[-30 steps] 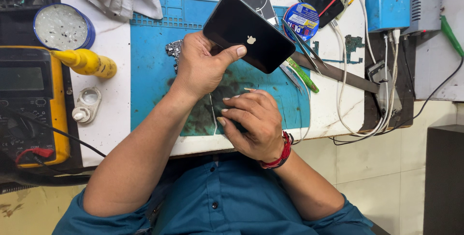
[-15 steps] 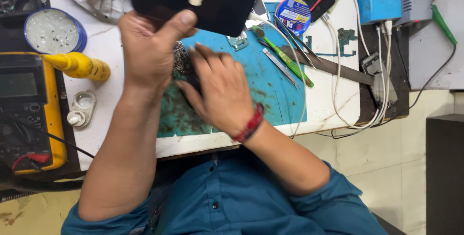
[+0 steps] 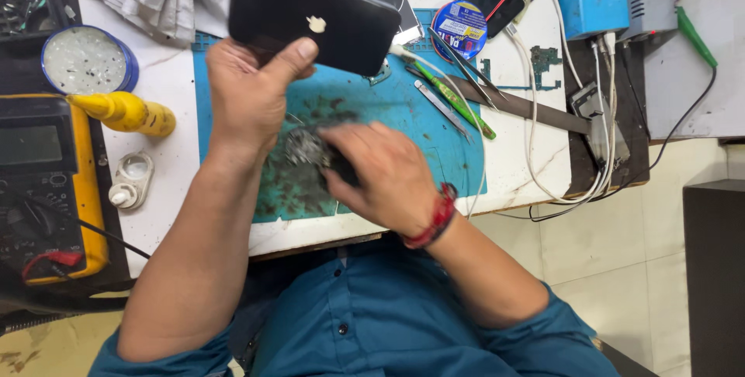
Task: The person repairs a disassembled smartphone by applying liquid from a yellow bottle to internal components, using tweezers to adjust parts, and using a green brush to clean the interior. The person also handles the motherboard and screen separately, using a screwdriver to work on the motherboard.
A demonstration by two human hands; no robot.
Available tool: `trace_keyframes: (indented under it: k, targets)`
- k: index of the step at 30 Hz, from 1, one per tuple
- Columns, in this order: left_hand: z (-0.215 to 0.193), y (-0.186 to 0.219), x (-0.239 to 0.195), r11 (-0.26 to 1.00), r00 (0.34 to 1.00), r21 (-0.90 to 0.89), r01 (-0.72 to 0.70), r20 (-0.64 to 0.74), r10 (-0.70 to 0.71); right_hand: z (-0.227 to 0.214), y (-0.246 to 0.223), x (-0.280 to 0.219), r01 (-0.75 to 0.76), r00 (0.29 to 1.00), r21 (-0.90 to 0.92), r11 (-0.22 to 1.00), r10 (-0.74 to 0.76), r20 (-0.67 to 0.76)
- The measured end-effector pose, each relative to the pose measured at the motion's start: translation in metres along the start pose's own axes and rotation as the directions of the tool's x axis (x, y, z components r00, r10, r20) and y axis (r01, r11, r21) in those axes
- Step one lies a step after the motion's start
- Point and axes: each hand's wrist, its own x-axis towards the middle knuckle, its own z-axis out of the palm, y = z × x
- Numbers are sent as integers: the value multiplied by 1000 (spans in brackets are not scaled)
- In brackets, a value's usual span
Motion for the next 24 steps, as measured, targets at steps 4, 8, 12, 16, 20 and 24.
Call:
trace_keyframes:
  k: [4,8,12,16,20,24]
  targets:
    - [6,-9,-11,995,997,95,40,64,-46,-10,-1,-26,-8,1000,4,1000,8,-6]
    - [7,-15,-19,978,992,193,78,86,-96,-2,1,-34,-14,998,4,1000,14,-67]
    - [7,-18,-18,980,993,192,47,94,-65,8,1,-28,16,996,-3,1000,-16,-82]
    - [7,-19,-16,985,996,169,36,71,-48,8,1,-27,43,994,70,997,-35,-106]
    - [5,-18,-17,985,995,157,73,53,-82,3,10,-40,41,980,114,993,-17,-199]
    - [6,-17,-16,979,995,187,76,51,-87,-19,42,-55,-139,885,105,985,171,-433]
